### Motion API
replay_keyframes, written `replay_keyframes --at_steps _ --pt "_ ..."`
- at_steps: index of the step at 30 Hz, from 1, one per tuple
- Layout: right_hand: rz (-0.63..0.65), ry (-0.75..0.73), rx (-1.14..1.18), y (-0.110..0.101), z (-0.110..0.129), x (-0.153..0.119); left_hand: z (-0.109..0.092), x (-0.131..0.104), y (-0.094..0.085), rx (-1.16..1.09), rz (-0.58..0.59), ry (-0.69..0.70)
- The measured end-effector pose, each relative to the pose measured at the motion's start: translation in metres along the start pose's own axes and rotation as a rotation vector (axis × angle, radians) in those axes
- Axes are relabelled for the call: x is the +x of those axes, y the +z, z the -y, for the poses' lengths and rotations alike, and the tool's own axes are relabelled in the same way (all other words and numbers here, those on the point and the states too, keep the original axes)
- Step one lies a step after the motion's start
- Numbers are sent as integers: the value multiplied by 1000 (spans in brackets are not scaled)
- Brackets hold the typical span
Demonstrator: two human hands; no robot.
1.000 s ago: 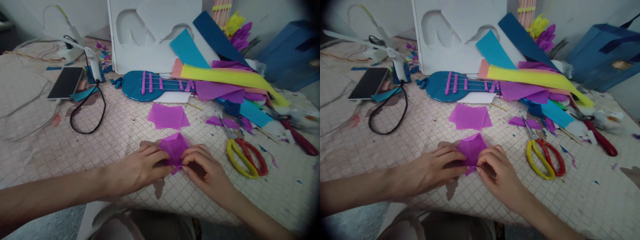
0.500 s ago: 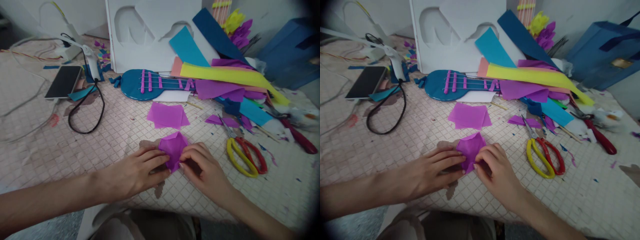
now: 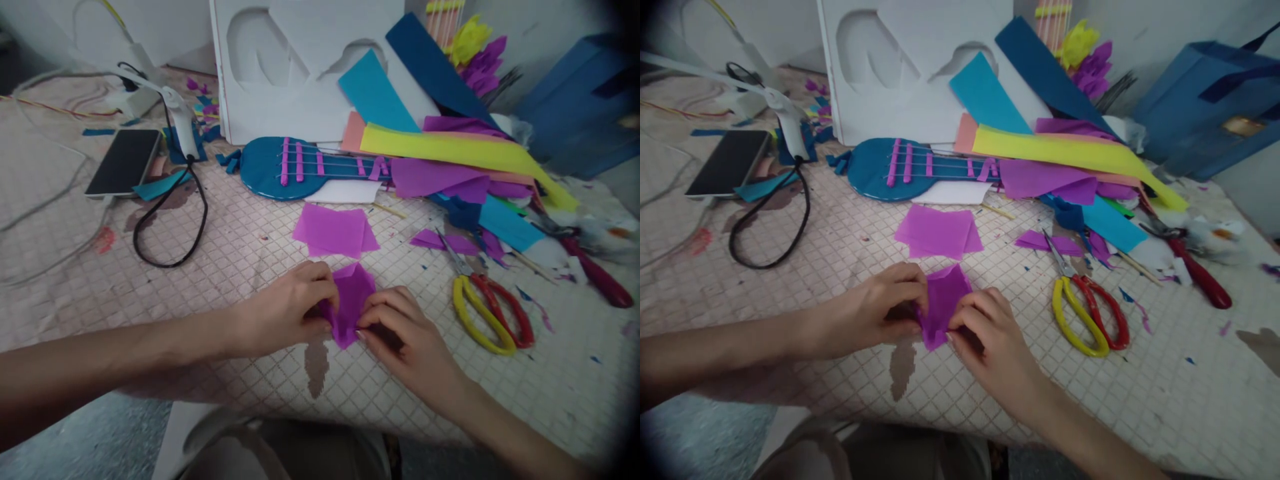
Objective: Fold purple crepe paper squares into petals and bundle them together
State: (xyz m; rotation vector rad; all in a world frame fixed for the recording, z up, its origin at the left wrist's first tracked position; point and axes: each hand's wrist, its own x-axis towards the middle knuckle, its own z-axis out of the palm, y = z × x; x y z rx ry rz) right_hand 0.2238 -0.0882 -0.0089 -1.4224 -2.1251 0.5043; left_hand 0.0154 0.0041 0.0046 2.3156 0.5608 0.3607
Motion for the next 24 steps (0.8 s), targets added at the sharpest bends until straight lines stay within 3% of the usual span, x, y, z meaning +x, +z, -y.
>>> replay_keyframes --at_steps 8,24 --pt "-10 2 -7 1 0 1 14 1 -16 -167 102 142" --pt "-86 16 -110 12 6 9 6 11 3 21 -20 53"
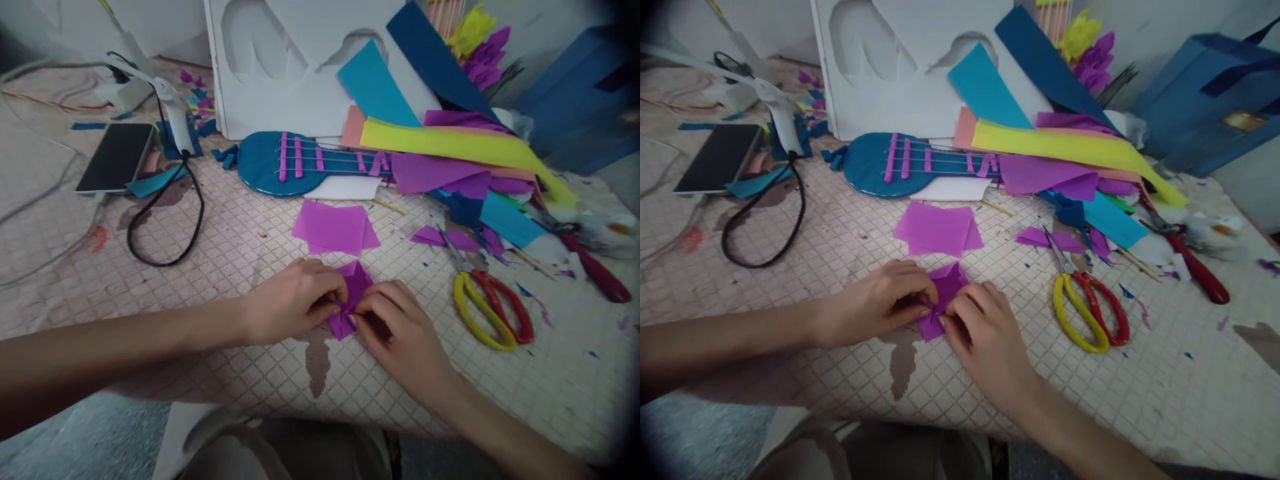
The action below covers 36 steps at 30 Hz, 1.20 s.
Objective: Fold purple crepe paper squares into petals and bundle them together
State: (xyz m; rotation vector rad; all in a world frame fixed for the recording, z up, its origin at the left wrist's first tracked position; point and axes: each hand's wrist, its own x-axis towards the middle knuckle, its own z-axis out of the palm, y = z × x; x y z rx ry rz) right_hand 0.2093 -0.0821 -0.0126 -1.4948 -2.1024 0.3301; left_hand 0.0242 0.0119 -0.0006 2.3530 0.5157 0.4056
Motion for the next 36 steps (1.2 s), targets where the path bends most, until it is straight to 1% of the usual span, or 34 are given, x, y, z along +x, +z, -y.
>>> replay_keyframes --at_steps 6,10,15,18,23,28,36 --pt "-20 7 2 1 -1 -1 0 1 2 -5 -11 -17" --pt "-28 12 2 1 -1 -1 -1 2 -1 -55 9 -37" --pt "-25 -2 1 1 -2 -3 2 5 -3 -133 21 2" --pt "-12 -6 7 0 -2 -4 3 6 -3 -126 20 14" --pt "-18 -1 0 2 -4 -4 6 6 1 -134 22 41" --pt "-35 -1 -24 2 -3 -3 7 7 3 -96 7 52" --pt "-42 -20 -71 4 -3 -4 8 7 8 -95 -13 29"
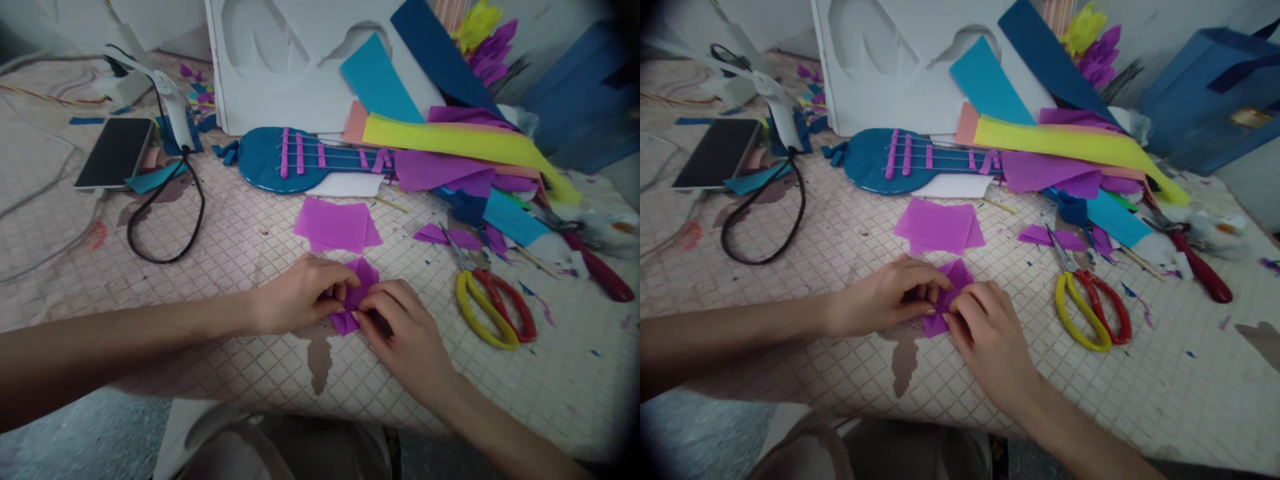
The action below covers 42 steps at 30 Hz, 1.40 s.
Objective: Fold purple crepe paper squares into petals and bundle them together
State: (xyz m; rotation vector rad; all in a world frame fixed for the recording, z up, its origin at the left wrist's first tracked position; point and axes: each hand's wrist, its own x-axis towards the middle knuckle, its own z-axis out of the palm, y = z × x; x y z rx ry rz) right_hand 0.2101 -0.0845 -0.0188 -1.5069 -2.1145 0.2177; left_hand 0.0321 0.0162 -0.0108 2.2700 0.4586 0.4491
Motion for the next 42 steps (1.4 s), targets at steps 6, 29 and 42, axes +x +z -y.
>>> replay_keyframes --at_steps 6,29,42 --pt "-15 -39 -32 0 1 0 -1 0 2 -2 -58 -33" --pt "23 -101 -40 0 1 0 1 0 2 -33 -68 -4" --pt "14 -116 -39 -1 1 1 -14 -26 -7 268 -62 213"
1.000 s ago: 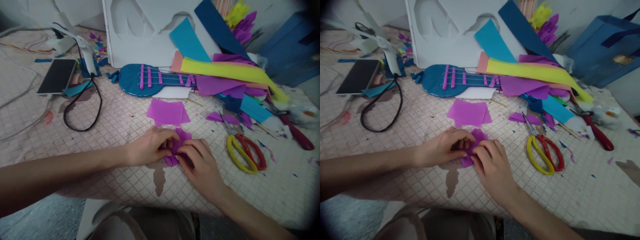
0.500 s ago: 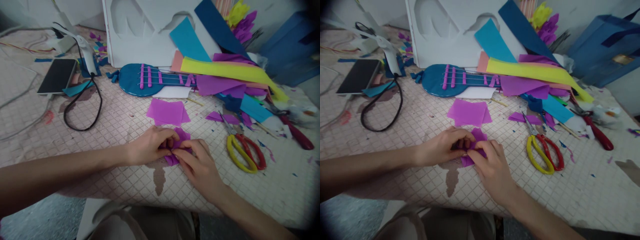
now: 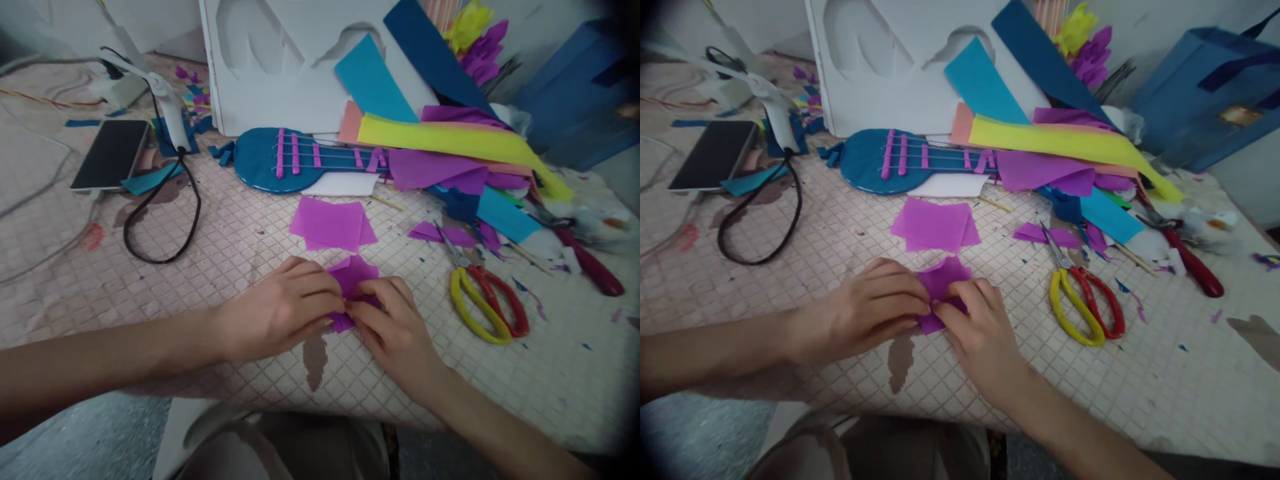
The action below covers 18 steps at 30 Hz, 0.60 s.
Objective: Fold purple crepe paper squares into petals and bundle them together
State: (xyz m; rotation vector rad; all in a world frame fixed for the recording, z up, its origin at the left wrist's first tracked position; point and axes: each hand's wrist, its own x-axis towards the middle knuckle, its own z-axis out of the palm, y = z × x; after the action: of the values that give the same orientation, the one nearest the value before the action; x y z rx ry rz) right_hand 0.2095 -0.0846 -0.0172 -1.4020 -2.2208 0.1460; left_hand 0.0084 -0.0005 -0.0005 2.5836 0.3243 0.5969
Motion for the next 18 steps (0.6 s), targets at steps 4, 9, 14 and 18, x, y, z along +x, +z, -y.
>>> replay_keyframes --at_steps 4,9,14,18 --pt "2 4 9 0 0 0 -2 -11 -1 142 85 67" --pt "3 4 16 1 0 0 0 -18 -5 240 121 127" --pt "12 8 16 1 0 -1 3 -22 -5 249 124 156" --pt "10 6 12 1 0 0 4 -21 -1 256 140 160"
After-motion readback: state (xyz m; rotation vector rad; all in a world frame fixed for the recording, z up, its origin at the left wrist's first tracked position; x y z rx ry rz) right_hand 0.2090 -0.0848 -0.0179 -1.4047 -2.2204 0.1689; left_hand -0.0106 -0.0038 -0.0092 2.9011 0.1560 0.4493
